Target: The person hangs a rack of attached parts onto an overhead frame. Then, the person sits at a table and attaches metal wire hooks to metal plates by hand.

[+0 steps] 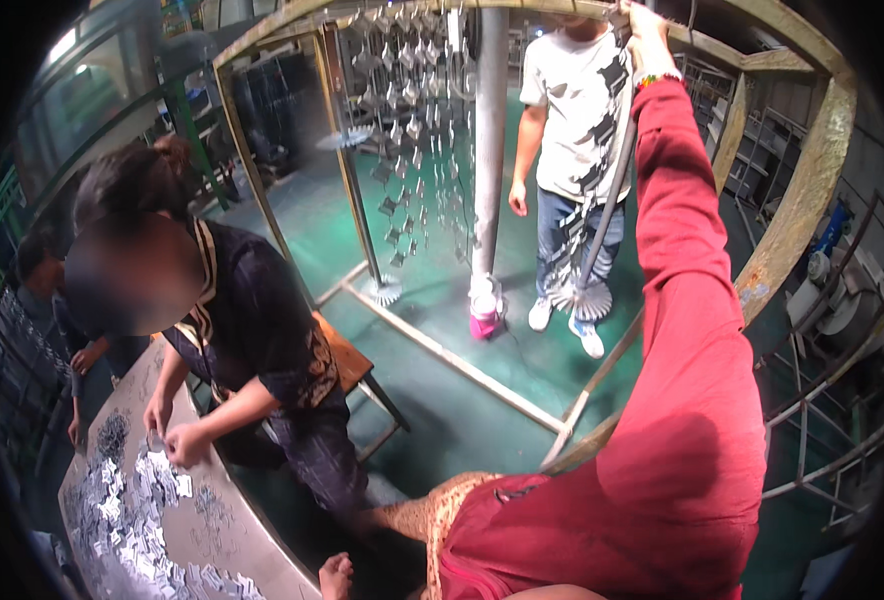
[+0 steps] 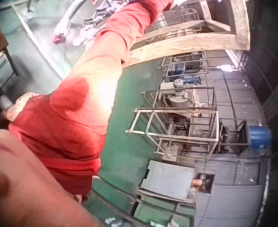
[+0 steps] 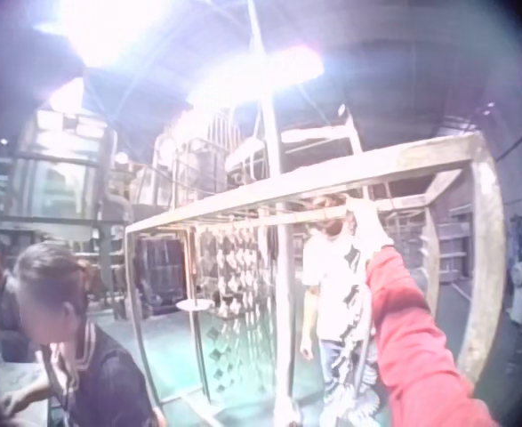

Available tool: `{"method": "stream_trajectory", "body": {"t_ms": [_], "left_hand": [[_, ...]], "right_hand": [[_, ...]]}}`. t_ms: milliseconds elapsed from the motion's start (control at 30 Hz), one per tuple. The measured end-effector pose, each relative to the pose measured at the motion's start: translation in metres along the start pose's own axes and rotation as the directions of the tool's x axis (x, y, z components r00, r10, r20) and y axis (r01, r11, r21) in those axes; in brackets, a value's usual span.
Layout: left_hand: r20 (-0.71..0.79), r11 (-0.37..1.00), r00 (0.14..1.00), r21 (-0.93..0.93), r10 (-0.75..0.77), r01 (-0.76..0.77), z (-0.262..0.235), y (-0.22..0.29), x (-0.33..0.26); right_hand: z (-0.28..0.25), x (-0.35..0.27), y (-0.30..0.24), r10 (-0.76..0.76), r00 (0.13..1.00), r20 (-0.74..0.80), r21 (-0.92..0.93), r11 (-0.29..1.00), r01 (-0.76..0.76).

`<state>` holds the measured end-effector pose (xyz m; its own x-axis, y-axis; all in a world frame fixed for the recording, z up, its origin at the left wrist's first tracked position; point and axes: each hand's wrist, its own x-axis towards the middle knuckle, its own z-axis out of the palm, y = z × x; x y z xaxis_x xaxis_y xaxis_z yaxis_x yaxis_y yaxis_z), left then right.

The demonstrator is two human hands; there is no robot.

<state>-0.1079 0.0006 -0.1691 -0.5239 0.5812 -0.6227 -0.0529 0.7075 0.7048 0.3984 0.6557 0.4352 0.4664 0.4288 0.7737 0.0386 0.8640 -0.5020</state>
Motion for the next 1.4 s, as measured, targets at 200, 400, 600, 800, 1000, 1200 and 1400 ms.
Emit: {"method": "stream_trajectory", "body": {"t_ms": [200,400,600,800,1000,1200,1400], "left_hand": [[0.014,0.996,0.996,-0.005,0.088,-0.088,0.007,0.019,-0.013],[0.019,1.000,0.999,-0.004,0.028,-0.028,0.012,0.020,-0.021],[0.000,0.995,0.995,-0.004,0.102,-0.102,-0.004,0.014,-0.028],[-0.095,0.813,0.825,-0.138,0.558,-0.566,0.014,0.110,-0.105],[0.007,0.927,0.929,-0.071,0.370,-0.369,0.069,0.070,-0.201],[-0.341,0.906,0.900,-0.226,0.271,-0.358,0.072,0.039,-0.267],[-0.794,0.943,0.607,-0.222,-0.027,-0.249,-0.006,0.009,-0.247]], "right_hand": [[0.035,-0.151,0.000,-0.139,0.986,0.096,-0.022,0.990,0.141],[0.022,-0.279,-0.013,-0.223,0.971,0.091,0.021,0.975,0.222],[0.051,-0.324,-0.031,-0.373,0.925,-0.075,0.234,0.895,0.380],[0.188,-0.525,-0.091,-0.179,0.943,0.280,0.722,0.687,-0.084],[0.207,-0.827,-0.234,-0.582,-0.331,0.743,0.402,0.783,-0.474],[0.183,-0.954,-0.317,-0.510,-0.566,0.648,0.548,0.828,-0.120],[0.171,-0.967,-0.281,-0.771,-0.335,0.541,0.743,0.625,-0.239]]}}
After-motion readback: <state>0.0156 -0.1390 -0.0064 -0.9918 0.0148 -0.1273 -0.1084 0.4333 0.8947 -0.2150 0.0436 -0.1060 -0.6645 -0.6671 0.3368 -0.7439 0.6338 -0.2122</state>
